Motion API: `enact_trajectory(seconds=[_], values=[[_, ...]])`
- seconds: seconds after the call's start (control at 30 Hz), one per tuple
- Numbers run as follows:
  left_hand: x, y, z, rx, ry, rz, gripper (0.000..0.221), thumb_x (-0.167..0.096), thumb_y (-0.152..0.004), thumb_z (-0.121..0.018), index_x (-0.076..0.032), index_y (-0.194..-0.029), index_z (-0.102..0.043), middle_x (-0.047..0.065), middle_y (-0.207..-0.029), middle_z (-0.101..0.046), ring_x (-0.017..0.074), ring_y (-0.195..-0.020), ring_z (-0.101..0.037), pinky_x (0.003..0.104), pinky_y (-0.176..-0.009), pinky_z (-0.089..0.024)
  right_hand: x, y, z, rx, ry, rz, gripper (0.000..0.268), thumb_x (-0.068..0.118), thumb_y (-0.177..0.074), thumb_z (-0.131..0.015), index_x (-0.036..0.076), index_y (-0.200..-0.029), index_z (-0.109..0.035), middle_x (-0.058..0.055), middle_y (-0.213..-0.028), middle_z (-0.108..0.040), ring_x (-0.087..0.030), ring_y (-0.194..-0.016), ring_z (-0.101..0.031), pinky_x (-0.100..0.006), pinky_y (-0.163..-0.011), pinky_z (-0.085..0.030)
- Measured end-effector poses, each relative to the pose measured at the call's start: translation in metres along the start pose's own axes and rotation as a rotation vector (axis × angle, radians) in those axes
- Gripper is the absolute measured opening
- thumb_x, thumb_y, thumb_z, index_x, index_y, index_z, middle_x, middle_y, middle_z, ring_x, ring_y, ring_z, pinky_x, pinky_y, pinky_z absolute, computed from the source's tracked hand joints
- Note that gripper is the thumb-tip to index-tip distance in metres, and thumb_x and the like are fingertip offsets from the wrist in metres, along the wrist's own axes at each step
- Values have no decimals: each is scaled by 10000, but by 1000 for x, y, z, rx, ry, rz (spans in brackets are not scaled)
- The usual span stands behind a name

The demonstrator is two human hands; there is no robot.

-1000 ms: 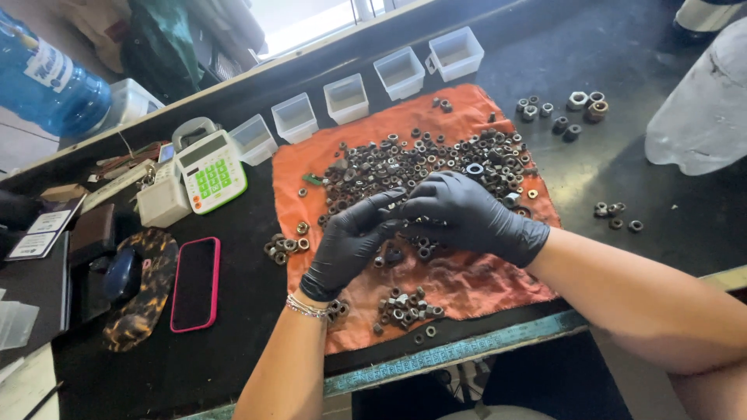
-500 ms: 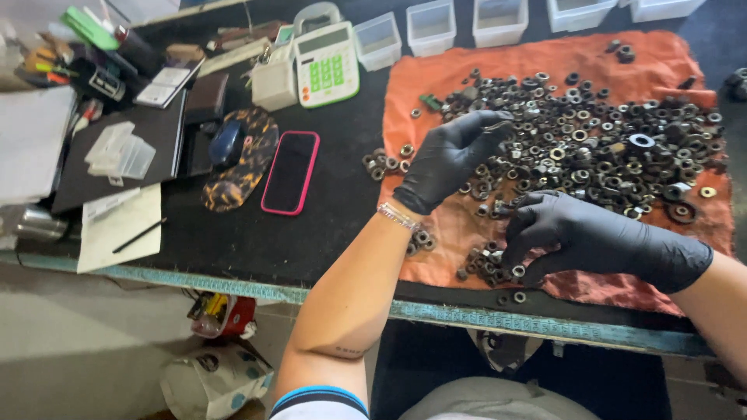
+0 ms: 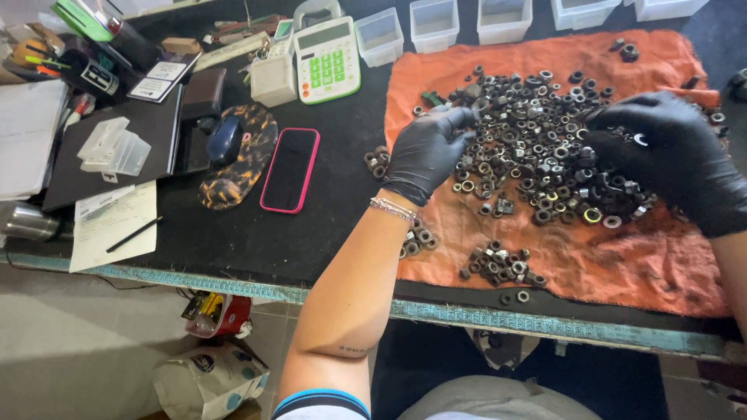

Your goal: Sorting through a large pile of small metal hardware components like nuts and washers on a workbench.

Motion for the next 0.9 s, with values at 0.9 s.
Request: enact_trajectory(seconds=[0.9], values=[[-26, 23, -56, 104, -283, -512, 368, -224, -903, -715, -278, -1267, -711, 9, -1280, -692, 301, -1018, -660, 436, -834, -549, 13, -8, -18, 93, 125, 95, 312, 283, -933, -738, 102, -1186, -760, -149, -1272, -740, -358, -1010, -732, -468, -892, -562]])
Point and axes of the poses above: each hand's wrist, its own y-axis away from the middle knuckle, its own z-axis out of the back of the hand, x = y × z, the point moved 7 cm from there along -y, towards the middle knuckle
